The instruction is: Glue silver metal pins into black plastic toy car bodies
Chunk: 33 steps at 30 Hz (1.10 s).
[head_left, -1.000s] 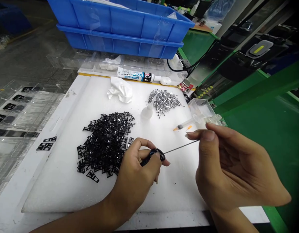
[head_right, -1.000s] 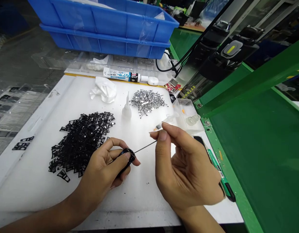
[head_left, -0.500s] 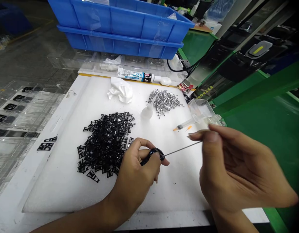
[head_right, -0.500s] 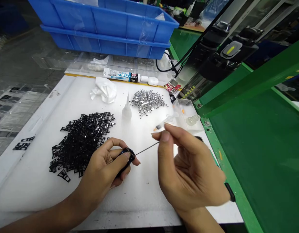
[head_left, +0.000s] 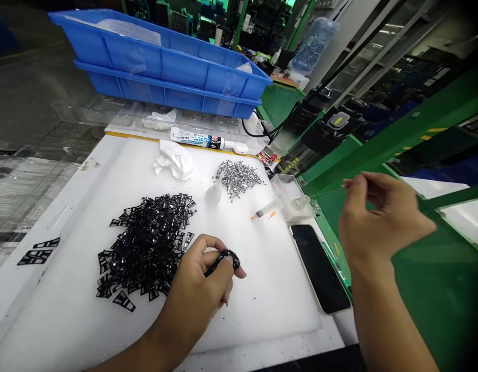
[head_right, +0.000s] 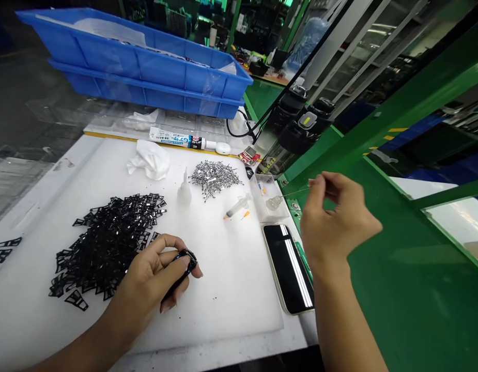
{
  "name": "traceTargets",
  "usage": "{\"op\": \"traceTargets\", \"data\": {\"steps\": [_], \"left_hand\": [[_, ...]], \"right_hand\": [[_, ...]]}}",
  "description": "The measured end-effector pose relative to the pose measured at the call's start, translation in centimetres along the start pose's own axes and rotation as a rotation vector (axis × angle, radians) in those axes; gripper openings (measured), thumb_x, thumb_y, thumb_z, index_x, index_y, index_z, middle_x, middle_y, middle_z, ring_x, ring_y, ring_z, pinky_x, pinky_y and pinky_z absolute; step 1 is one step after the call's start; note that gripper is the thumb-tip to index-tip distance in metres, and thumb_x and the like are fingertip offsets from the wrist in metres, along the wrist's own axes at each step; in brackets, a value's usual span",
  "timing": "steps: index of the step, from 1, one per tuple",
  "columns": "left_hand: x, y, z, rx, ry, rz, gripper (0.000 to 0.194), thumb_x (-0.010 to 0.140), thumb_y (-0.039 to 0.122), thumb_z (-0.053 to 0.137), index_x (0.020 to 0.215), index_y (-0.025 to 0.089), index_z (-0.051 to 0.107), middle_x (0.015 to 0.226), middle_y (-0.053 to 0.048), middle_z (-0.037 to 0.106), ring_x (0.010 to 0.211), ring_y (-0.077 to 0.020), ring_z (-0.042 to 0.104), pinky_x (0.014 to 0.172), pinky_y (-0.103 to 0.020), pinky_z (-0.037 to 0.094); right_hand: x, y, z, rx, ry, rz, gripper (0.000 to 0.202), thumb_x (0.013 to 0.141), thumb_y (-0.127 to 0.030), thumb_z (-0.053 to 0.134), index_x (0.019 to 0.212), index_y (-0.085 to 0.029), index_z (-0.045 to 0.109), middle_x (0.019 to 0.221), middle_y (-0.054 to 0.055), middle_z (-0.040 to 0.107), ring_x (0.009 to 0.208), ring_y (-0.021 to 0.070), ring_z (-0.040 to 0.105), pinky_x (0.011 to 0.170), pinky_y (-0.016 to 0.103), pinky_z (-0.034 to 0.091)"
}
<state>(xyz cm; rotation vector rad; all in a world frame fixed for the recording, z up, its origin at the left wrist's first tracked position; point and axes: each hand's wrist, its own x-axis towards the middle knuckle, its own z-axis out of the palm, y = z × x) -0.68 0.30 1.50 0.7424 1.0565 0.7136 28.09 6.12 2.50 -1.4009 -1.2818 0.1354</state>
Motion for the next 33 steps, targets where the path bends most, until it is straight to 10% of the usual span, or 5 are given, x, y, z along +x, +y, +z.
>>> {"op": "traceTargets", "data": {"steps": [7, 15, 22, 26, 33], "left_hand": [[0.3, -0.2, -0.2, -0.042, -0.036, 0.024, 0.011, 0.091, 0.028, 0.056, 0.090, 0.019, 0.050, 0.078, -0.001, 0.069, 0.048, -0.0065, 0.040, 0.041, -0.022, 0.028], [0.4, -0.4, -0.2, -0.095, -0.001, 0.029, 0.012, 0.089, 0.026, 0.058, 0.090, 0.019, 0.048, 0.075, -0.002, 0.070, 0.045, -0.0057, 0.040, 0.039, -0.019, 0.026], [0.4, -0.6, -0.3, -0.108, 0.000, 0.049, 0.010, 0.090, 0.026, 0.056, 0.089, 0.020, 0.048, 0.077, -0.002, 0.071, 0.045, -0.0064, 0.043, 0.039, -0.019, 0.031], [0.6, -0.6, -0.4, -0.117, -0.013, 0.020, 0.012, 0.090, 0.027, 0.057, 0.091, 0.021, 0.046, 0.071, 0.000, 0.068, 0.040, -0.0063, 0.040, 0.035, -0.018, 0.025], [1.1, -0.2, -0.3, -0.579, -0.144, -0.133, 0.024, 0.098, 0.023, 0.045, 0.098, 0.007, 0.063, 0.100, -0.016, 0.071, 0.071, -0.0120, 0.061, 0.059, -0.024, 0.051]], "right_hand": [[-2.9, -1.9, 0.5, -0.122, 0.069, 0.063, 0.022, 0.082, -0.030, 0.076, 0.103, -0.025, 0.076, 0.096, 0.004, 0.073, 0.105, 0.0222, 0.066, 0.101, 0.033, 0.048], [-6.0, -4.9, 5.8, 0.247, -0.459, 0.382, 0.037, 0.074, -0.036, 0.084, 0.104, -0.018, 0.073, 0.106, 0.011, 0.073, 0.100, 0.0258, 0.070, 0.084, 0.040, 0.060], [-4.4, -9.3, 5.4, 0.533, -0.243, 0.400, 0.017, 0.087, -0.036, 0.069, 0.099, -0.025, 0.067, 0.085, 0.001, 0.059, 0.081, 0.0157, 0.063, 0.078, 0.036, 0.058], [-3.6, -12.8, 6.1, 0.772, -0.395, 0.504, 0.032, 0.090, -0.052, 0.058, 0.093, -0.021, 0.065, 0.067, -0.002, 0.034, 0.055, 0.0112, 0.037, 0.052, 0.027, 0.043], [-5.5, -12.1, 7.2, 1.056, -0.321, 0.658, 0.025, 0.080, -0.045, 0.055, 0.072, -0.023, 0.045, 0.043, -0.009, 0.022, 0.035, 0.0081, 0.015, 0.034, 0.023, 0.024]]}}
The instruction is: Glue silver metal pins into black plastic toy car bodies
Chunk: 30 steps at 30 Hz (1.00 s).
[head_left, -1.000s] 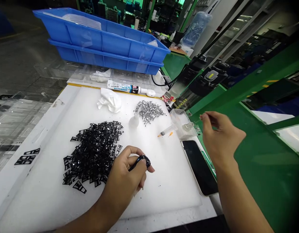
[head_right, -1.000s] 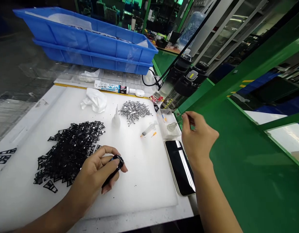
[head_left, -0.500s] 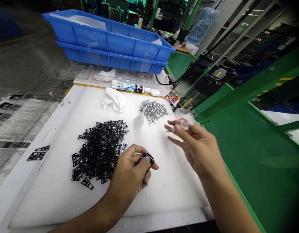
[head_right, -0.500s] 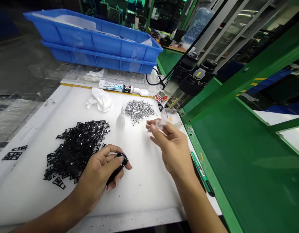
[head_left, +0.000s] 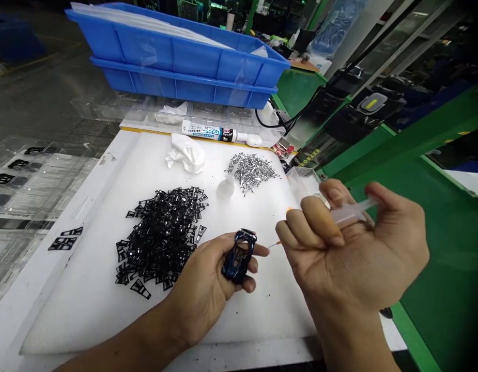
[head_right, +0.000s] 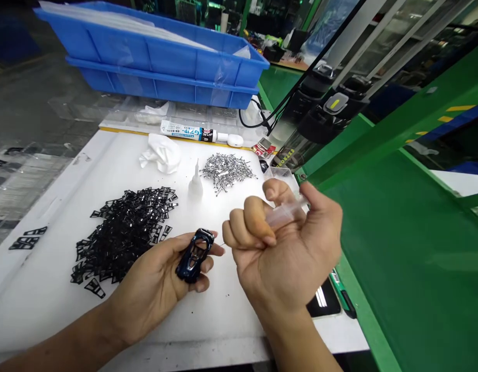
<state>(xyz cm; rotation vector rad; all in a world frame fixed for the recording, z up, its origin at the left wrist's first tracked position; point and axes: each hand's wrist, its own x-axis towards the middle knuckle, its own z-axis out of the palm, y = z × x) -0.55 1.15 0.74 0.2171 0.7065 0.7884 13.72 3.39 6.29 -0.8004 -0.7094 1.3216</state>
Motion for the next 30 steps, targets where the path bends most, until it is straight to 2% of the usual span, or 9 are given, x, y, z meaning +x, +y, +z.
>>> {"op": "traceTargets", "data": {"steps": [2, 5, 8, 11, 15, 20, 25, 30], "left_hand": [[0.0, 0.0, 0.0, -0.111, -0.024, -0.027, 0.022, 0.098, 0.019, 0.048, 0.105, 0.007, 0.065, 0.111, -0.018, 0.070, 0.094, -0.0184, 0.067, 0.078, -0.032, 0.058], [-0.1, -0.1, 0.0, -0.217, -0.081, -0.023, 0.030, 0.096, 0.013, 0.053, 0.125, 0.016, 0.062, 0.123, -0.014, 0.068, 0.114, -0.0231, 0.066, 0.097, -0.039, 0.054], [-0.2, -0.3, -0.2, -0.244, -0.085, -0.034, 0.039, 0.095, 0.010, 0.055, 0.132, 0.022, 0.059, 0.123, -0.011, 0.068, 0.104, -0.0190, 0.070, 0.091, -0.035, 0.057], [-0.1, -0.4, -0.3, -0.223, -0.069, -0.045, 0.036, 0.095, 0.010, 0.055, 0.130, 0.019, 0.060, 0.123, -0.011, 0.068, 0.098, -0.0172, 0.071, 0.088, -0.033, 0.059], [0.0, -0.5, -0.4, -0.192, -0.073, -0.032, 0.039, 0.097, 0.013, 0.054, 0.135, 0.018, 0.056, 0.131, -0.014, 0.064, 0.108, -0.0215, 0.069, 0.092, -0.035, 0.057], [-0.1, -0.6, -0.4, -0.172, -0.091, -0.028, 0.042, 0.097, 0.015, 0.053, 0.140, 0.016, 0.051, 0.139, -0.018, 0.059, 0.127, -0.0300, 0.059, 0.102, -0.039, 0.052], [0.0, -0.5, -0.4, -0.166, -0.100, -0.028, 0.044, 0.098, 0.015, 0.053, 0.142, 0.014, 0.047, 0.140, -0.020, 0.058, 0.128, -0.0309, 0.058, 0.104, -0.040, 0.051], [0.0, -0.4, -0.5, -0.166, -0.099, -0.025, 0.044, 0.097, 0.014, 0.055, 0.141, 0.015, 0.049, 0.138, -0.020, 0.060, 0.120, -0.0271, 0.064, 0.099, -0.038, 0.053]], "right_hand": [[-0.3, 0.5, -0.3, 0.023, 0.056, 0.005, 0.024, 0.079, -0.045, 0.051, 0.071, -0.024, 0.045, 0.042, -0.009, 0.023, 0.034, 0.0086, 0.016, 0.034, 0.023, 0.027], [-0.5, 1.2, -0.1, 0.042, 0.091, 0.018, 0.028, 0.082, -0.049, 0.046, 0.069, -0.024, 0.043, 0.041, -0.008, 0.022, 0.035, 0.0093, 0.016, 0.035, 0.023, 0.027], [-0.4, 1.7, 0.3, 0.048, 0.095, 0.021, 0.029, 0.083, -0.049, 0.042, 0.068, -0.024, 0.042, 0.041, -0.008, 0.019, 0.035, 0.0094, 0.015, 0.035, 0.023, 0.027], [-0.2, 2.1, 0.5, 0.043, 0.092, 0.021, 0.030, 0.085, -0.047, 0.037, 0.066, -0.024, 0.040, 0.041, -0.007, 0.018, 0.035, 0.0094, 0.015, 0.036, 0.023, 0.027], [-0.1, 2.5, 0.6, 0.004, 0.142, 0.013, 0.031, 0.085, -0.046, 0.033, 0.064, -0.024, 0.038, 0.040, -0.007, 0.019, 0.034, 0.0098, 0.015, 0.034, 0.023, 0.028], [0.0, 2.9, 0.6, -0.044, 0.160, -0.001, 0.020, 0.077, -0.038, 0.042, 0.064, -0.023, 0.038, 0.040, -0.007, 0.021, 0.033, 0.0087, 0.016, 0.034, 0.022, 0.028], [0.2, 3.1, 0.5, -0.065, 0.098, -0.001, 0.023, 0.080, -0.038, 0.043, 0.064, -0.023, 0.038, 0.040, -0.007, 0.022, 0.033, 0.0088, 0.019, 0.035, 0.023, 0.031], [0.0, 3.0, 0.8, -0.055, 0.196, -0.017, 0.035, 0.090, -0.037, 0.027, 0.061, -0.022, 0.040, 0.039, -0.006, 0.022, 0.033, 0.0094, 0.018, 0.033, 0.023, 0.029]]}}
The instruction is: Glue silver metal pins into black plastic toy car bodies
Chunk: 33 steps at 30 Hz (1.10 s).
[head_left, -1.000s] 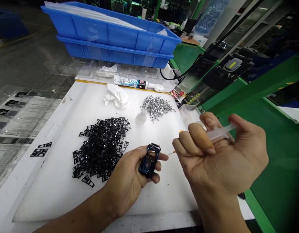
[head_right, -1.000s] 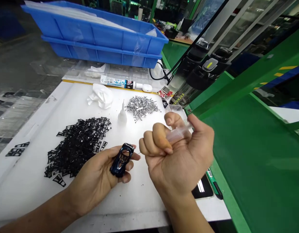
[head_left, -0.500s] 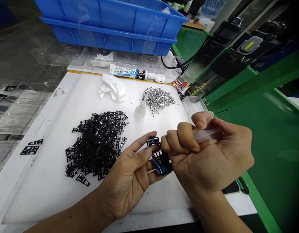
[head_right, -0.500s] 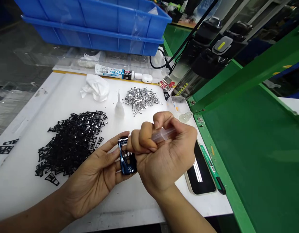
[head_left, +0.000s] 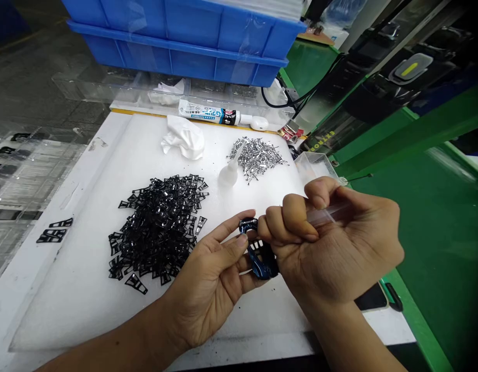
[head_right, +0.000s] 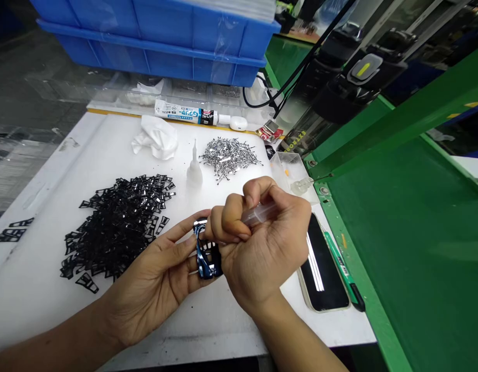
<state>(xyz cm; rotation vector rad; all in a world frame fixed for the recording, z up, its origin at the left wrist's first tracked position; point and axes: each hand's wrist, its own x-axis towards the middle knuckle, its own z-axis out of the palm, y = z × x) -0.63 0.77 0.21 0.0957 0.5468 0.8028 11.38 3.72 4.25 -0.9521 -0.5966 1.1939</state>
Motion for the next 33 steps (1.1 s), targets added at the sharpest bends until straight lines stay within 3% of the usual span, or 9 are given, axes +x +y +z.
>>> {"op": "traceTargets", "data": {"steps": [4, 10, 21, 26, 33], "left_hand": [[-0.07, 0.05, -0.06, 0.002, 0.010, -0.002, 0.044, 0.096, 0.014, 0.056, 0.140, 0.016, 0.051, 0.136, -0.018, 0.062, 0.113, -0.0231, 0.067, 0.096, -0.036, 0.055], [0.03, 0.03, 0.04, -0.035, 0.033, -0.003, 0.043, 0.096, 0.012, 0.056, 0.139, 0.016, 0.053, 0.137, -0.018, 0.060, 0.117, -0.0252, 0.065, 0.099, -0.041, 0.053], [-0.18, -0.02, -0.05, -0.049, 0.056, 0.001, 0.037, 0.095, 0.011, 0.057, 0.131, 0.020, 0.061, 0.125, -0.011, 0.067, 0.097, -0.0169, 0.070, 0.086, -0.033, 0.059], [-0.09, -0.04, 0.08, -0.053, 0.050, 0.007, 0.037, 0.096, 0.011, 0.056, 0.131, 0.020, 0.061, 0.128, -0.012, 0.066, 0.100, -0.0177, 0.070, 0.086, -0.034, 0.059], [-0.24, -0.05, -0.06, -0.067, 0.052, 0.010, 0.036, 0.095, 0.009, 0.057, 0.129, 0.019, 0.062, 0.125, -0.010, 0.067, 0.097, -0.0158, 0.070, 0.089, -0.035, 0.059]], "right_hand": [[-0.18, -0.03, 0.20, 0.000, 0.043, -0.049, 0.038, 0.090, -0.032, 0.027, 0.057, -0.021, 0.043, 0.040, -0.005, 0.023, 0.032, 0.0092, 0.020, 0.032, 0.023, 0.031], [-0.09, 0.02, 0.25, 0.005, 0.056, -0.048, 0.039, 0.089, -0.033, 0.026, 0.056, -0.021, 0.042, 0.039, -0.005, 0.021, 0.032, 0.0095, 0.017, 0.031, 0.023, 0.027], [-0.16, 0.12, 0.28, -0.021, 0.110, -0.055, 0.035, 0.085, -0.035, 0.027, 0.056, -0.022, 0.041, 0.040, -0.005, 0.018, 0.033, 0.0105, 0.015, 0.031, 0.025, 0.024], [-0.01, 0.16, 0.33, -0.003, 0.206, -0.116, 0.033, 0.084, -0.030, 0.031, 0.053, -0.021, 0.038, 0.045, -0.005, 0.019, 0.034, 0.0099, 0.016, 0.030, 0.025, 0.022], [-0.37, 0.02, -0.23, 0.043, 0.098, -0.146, 0.029, 0.082, -0.028, 0.039, 0.055, -0.020, 0.043, 0.045, -0.006, 0.018, 0.035, 0.0091, 0.018, 0.033, 0.024, 0.026]]}}
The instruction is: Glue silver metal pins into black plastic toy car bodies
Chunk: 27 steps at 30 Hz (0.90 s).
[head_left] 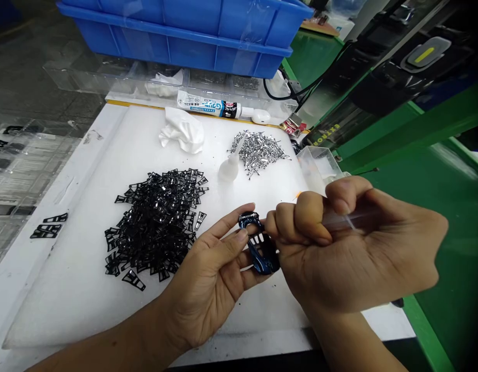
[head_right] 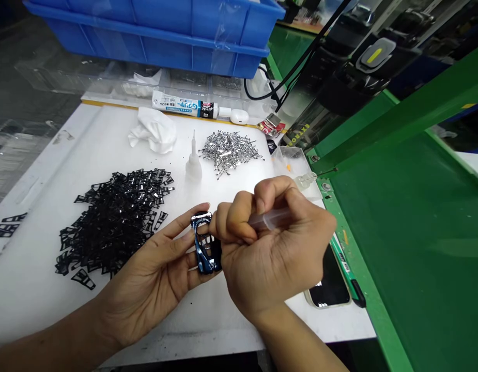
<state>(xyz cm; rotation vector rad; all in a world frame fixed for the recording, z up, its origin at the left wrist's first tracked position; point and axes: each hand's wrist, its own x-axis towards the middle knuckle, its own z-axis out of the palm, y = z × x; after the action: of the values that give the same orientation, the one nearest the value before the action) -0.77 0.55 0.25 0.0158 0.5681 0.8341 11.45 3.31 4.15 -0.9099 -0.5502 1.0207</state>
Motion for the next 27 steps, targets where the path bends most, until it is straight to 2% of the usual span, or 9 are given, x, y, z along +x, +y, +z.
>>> {"op": "traceTargets", "data": {"steps": [5, 9, 11, 13, 17, 19, 21, 23, 27], "left_hand": [[0.2, 0.1, 0.1, 0.005, 0.004, 0.008, 0.037, 0.095, 0.009, 0.056, 0.131, 0.019, 0.059, 0.125, -0.010, 0.067, 0.096, -0.0158, 0.071, 0.090, -0.036, 0.059], [0.1, 0.1, 0.2, 0.022, -0.024, 0.013, 0.036, 0.096, 0.011, 0.056, 0.132, 0.018, 0.055, 0.127, -0.012, 0.066, 0.103, -0.0234, 0.072, 0.092, -0.040, 0.058], [0.1, 0.1, 0.3, 0.018, -0.035, 0.012, 0.036, 0.096, 0.014, 0.057, 0.132, 0.019, 0.052, 0.130, -0.012, 0.065, 0.107, -0.0307, 0.071, 0.089, -0.046, 0.060], [0.0, 0.1, 0.4, 0.026, -0.019, 0.019, 0.036, 0.096, 0.016, 0.056, 0.132, 0.021, 0.051, 0.132, -0.012, 0.064, 0.108, -0.0349, 0.070, 0.086, -0.050, 0.061], [-0.2, 0.1, 0.6, 0.057, 0.027, 0.050, 0.042, 0.097, 0.016, 0.056, 0.138, 0.022, 0.050, 0.128, -0.014, 0.067, 0.106, -0.0304, 0.072, 0.091, -0.046, 0.059], [-0.2, 0.0, 0.6, 0.065, 0.034, 0.045, 0.047, 0.098, 0.017, 0.055, 0.143, 0.023, 0.047, 0.123, -0.016, 0.070, 0.105, -0.0284, 0.072, 0.093, -0.045, 0.058], [-0.2, -0.1, 0.5, 0.081, 0.025, 0.043, 0.050, 0.098, 0.018, 0.055, 0.146, 0.024, 0.045, 0.119, -0.016, 0.072, 0.104, -0.0275, 0.073, 0.094, -0.044, 0.057], [-0.1, -0.2, 0.4, 0.086, 0.005, 0.055, 0.051, 0.097, 0.018, 0.056, 0.147, 0.025, 0.045, 0.116, -0.014, 0.073, 0.103, -0.0267, 0.073, 0.093, -0.044, 0.057], [0.1, -0.2, 0.4, 0.038, 0.010, 0.056, 0.046, 0.097, 0.014, 0.057, 0.141, 0.027, 0.053, 0.110, -0.008, 0.074, 0.098, -0.0195, 0.073, 0.093, -0.045, 0.058]], "right_hand": [[-0.4, 0.0, 0.4, -0.061, 0.082, -0.076, 0.024, 0.078, -0.023, 0.043, 0.054, -0.019, 0.043, 0.050, -0.005, 0.025, 0.035, 0.0082, 0.022, 0.034, 0.025, 0.027], [-0.5, -0.9, 0.2, -0.101, -0.058, -0.089, 0.028, 0.089, -0.022, 0.043, 0.061, -0.020, 0.047, 0.048, -0.005, 0.030, 0.036, 0.0090, 0.026, 0.041, 0.027, 0.034], [0.1, -1.0, -0.4, -0.149, -0.120, -0.206, 0.023, 0.094, -0.029, 0.045, 0.073, -0.023, 0.053, 0.047, -0.006, 0.030, 0.039, 0.0103, 0.029, 0.048, 0.028, 0.039], [1.4, -0.5, -1.4, -0.192, -0.107, -0.246, 0.017, 0.091, -0.038, 0.054, 0.080, -0.025, 0.054, 0.051, -0.007, 0.032, 0.045, 0.0115, 0.033, 0.053, 0.028, 0.041], [3.5, 0.1, -2.6, -0.256, -0.076, 0.058, 0.032, 0.080, -0.050, 0.066, 0.076, -0.022, 0.051, 0.057, -0.004, 0.038, 0.052, 0.0130, 0.038, 0.053, 0.029, 0.041], [3.3, -0.8, -2.2, -0.222, -0.104, 0.040, 0.034, 0.083, -0.055, 0.061, 0.078, -0.023, 0.052, 0.053, -0.006, 0.034, 0.048, 0.0124, 0.033, 0.051, 0.029, 0.040], [2.4, -2.1, -1.5, -0.161, -0.148, 0.001, 0.031, 0.089, -0.052, 0.052, 0.078, -0.023, 0.053, 0.048, -0.007, 0.028, 0.043, 0.0112, 0.025, 0.044, 0.027, 0.035], [1.2, -2.8, -0.9, -0.103, -0.197, 0.045, 0.028, 0.091, -0.047, 0.044, 0.076, -0.024, 0.052, 0.044, -0.007, 0.024, 0.038, 0.0106, 0.018, 0.038, 0.025, 0.029], [-0.1, -1.9, -0.8, -0.030, -0.166, 0.178, 0.030, 0.089, -0.048, 0.037, 0.075, -0.026, 0.051, 0.044, -0.008, 0.023, 0.036, 0.0106, 0.015, 0.034, 0.025, 0.027]]}}
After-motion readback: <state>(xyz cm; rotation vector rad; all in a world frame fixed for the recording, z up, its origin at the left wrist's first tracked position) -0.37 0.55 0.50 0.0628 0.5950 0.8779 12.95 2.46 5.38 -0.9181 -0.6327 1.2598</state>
